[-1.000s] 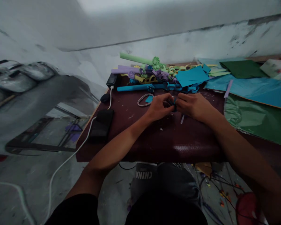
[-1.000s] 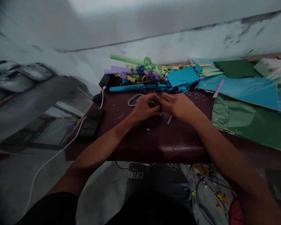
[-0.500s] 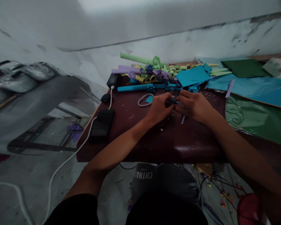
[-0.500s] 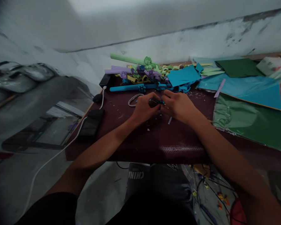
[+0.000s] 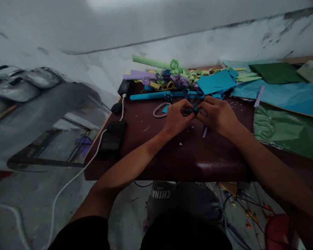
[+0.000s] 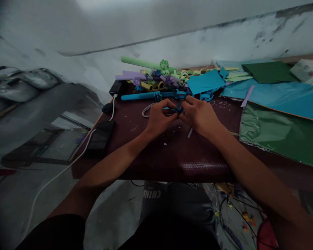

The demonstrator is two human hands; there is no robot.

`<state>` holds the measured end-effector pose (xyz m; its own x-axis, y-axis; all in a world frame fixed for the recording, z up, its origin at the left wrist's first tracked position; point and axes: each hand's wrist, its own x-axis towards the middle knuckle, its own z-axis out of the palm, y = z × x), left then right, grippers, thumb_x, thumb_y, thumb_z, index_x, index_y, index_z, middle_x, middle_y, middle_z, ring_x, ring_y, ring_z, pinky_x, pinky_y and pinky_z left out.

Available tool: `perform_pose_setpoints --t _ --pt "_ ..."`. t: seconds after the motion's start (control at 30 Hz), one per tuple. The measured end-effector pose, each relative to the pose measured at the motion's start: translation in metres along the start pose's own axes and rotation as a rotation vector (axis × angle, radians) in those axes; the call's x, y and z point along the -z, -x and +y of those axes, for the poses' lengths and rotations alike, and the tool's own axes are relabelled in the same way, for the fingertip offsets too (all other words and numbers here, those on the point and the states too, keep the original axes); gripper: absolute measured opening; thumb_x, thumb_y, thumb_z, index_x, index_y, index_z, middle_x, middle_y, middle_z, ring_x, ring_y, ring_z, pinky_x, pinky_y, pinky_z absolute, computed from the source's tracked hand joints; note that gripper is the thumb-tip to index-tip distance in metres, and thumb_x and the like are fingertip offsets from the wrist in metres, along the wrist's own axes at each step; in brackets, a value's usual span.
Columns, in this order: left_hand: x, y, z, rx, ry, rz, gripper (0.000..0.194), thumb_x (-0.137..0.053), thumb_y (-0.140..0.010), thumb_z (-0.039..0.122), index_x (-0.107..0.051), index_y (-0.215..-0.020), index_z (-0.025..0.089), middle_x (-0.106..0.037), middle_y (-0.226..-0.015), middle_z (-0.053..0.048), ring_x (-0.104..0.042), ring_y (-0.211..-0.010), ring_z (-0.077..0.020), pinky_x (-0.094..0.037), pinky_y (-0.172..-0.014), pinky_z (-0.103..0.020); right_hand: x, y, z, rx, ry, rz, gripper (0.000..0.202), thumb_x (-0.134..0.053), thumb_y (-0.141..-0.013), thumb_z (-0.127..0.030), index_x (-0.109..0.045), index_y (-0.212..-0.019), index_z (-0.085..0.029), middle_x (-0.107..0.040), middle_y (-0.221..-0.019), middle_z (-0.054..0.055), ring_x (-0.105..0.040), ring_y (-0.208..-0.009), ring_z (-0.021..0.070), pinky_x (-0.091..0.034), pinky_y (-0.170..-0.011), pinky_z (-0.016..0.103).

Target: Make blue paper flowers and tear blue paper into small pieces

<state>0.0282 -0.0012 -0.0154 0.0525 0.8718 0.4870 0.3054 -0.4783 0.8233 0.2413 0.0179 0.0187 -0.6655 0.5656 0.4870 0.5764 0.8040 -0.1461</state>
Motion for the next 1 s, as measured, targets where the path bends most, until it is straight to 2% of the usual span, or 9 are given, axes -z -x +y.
perform_pose_setpoints --t 0.07,0.17,0.27,0.4,0.53,0.7,0.83,1.0 --pt "-0.001 0.0 0.0 0.01 0.009 0.007 0.016 -0.078 -0.087 0.007 -0.07 -0.091 0.02 -0.078 -0.091 0.002 -0.077 -0.082 -0.012 -0.063 -0.077 -0.023 0.001 0.0 -0.002 -0.03 0.096 0.029 0.021 -0.062 -0.11 -0.027 -0.077 -0.1 -0.017 -0.071 -0.103 0.012 -0.06 -0.079 0.0219 -0.034 -0.068 0.035" --pt "-0.001 0.0 0.0 0.012 0.023 0.011 0.016 -0.078 -0.086 0.006 -0.07 -0.092 0.019 -0.078 -0.092 0.002 -0.076 -0.081 -0.0111 -0.062 -0.076 -0.022 0.002 0.0 -0.006 -0.026 0.174 0.005 0.024 -0.058 -0.111 -0.023 -0.073 -0.093 -0.017 -0.07 -0.098 0.011 -0.056 -0.074 0.019 -0.027 -0.065 0.035" --pt "-0.001 0.0 0.0 0.0 0.024 0.015 0.016 -0.079 -0.086 0.007 -0.071 -0.093 0.019 -0.078 -0.093 0.001 -0.075 -0.082 -0.0117 -0.062 -0.075 -0.022 0.004 0.0 -0.01 -0.023 0.21 -0.01 0.024 -0.055 -0.11 -0.019 -0.071 -0.093 -0.018 -0.069 -0.097 0.01 -0.054 -0.074 0.0185 -0.023 -0.064 0.036" --pt "0.0 0.001 -0.001 0.007 0.004 0.012 0.015 -0.082 -0.089 0.012 -0.071 -0.095 0.02 -0.08 -0.095 0.001 -0.077 -0.084 -0.0124 -0.063 -0.076 -0.023 0.009 0.0 -0.011 0.032 0.175 -0.001 0.026 -0.05 -0.112 -0.019 -0.069 -0.094 -0.02 -0.069 -0.098 0.009 -0.05 -0.075 0.0187 -0.024 -0.064 0.035" --pt "-0.001 0.001 -0.001 0.027 0.024 0.021 0.016 -0.083 -0.09 0.012 -0.072 -0.098 0.02 -0.08 -0.095 0.001 -0.079 -0.081 -0.0132 -0.064 -0.074 -0.024 0.016 0.0 -0.009 0.12 0.119 -0.069 0.029 -0.047 -0.115 -0.023 -0.066 -0.093 -0.02 -0.069 -0.099 0.009 -0.051 -0.077 0.0193 -0.025 -0.065 0.036" --pt "-0.002 0.002 0.001 0.033 0.036 0.034 0.016 -0.087 -0.091 0.015 -0.074 -0.098 0.02 -0.082 -0.094 0.0 -0.08 -0.082 -0.0135 -0.065 -0.074 -0.024 0.021 -0.001 -0.006 0.157 0.124 -0.121 0.03 -0.045 -0.117 -0.021 -0.065 -0.094 -0.02 -0.069 -0.099 0.01 -0.055 -0.081 0.0203 -0.025 -0.067 0.037" --pt "-0.001 0.003 0.003 0.031 0.051 0.04 0.015 -0.087 -0.09 0.014 -0.076 -0.1 0.02 -0.083 -0.096 0.0 -0.081 -0.082 -0.014 -0.065 -0.075 -0.024 0.018 0.0 -0.002 0.202 0.191 -0.096 0.032 -0.044 -0.119 -0.021 -0.067 -0.096 -0.02 -0.068 -0.1 0.009 -0.057 -0.083 0.0201 -0.026 -0.067 0.037" --pt "0.0 0.003 0.004 0.004 0.002 0.033 0.015 -0.086 -0.09 0.013 -0.076 -0.099 0.021 -0.082 -0.095 0.0 -0.08 -0.084 -0.0145 -0.064 -0.077 -0.025 0.016 0.001 -0.004 0.164 0.255 -0.034 0.03 -0.047 -0.119 -0.023 -0.07 -0.101 -0.019 -0.069 -0.101 0.01 -0.057 -0.08 0.0192 -0.026 -0.065 0.036"
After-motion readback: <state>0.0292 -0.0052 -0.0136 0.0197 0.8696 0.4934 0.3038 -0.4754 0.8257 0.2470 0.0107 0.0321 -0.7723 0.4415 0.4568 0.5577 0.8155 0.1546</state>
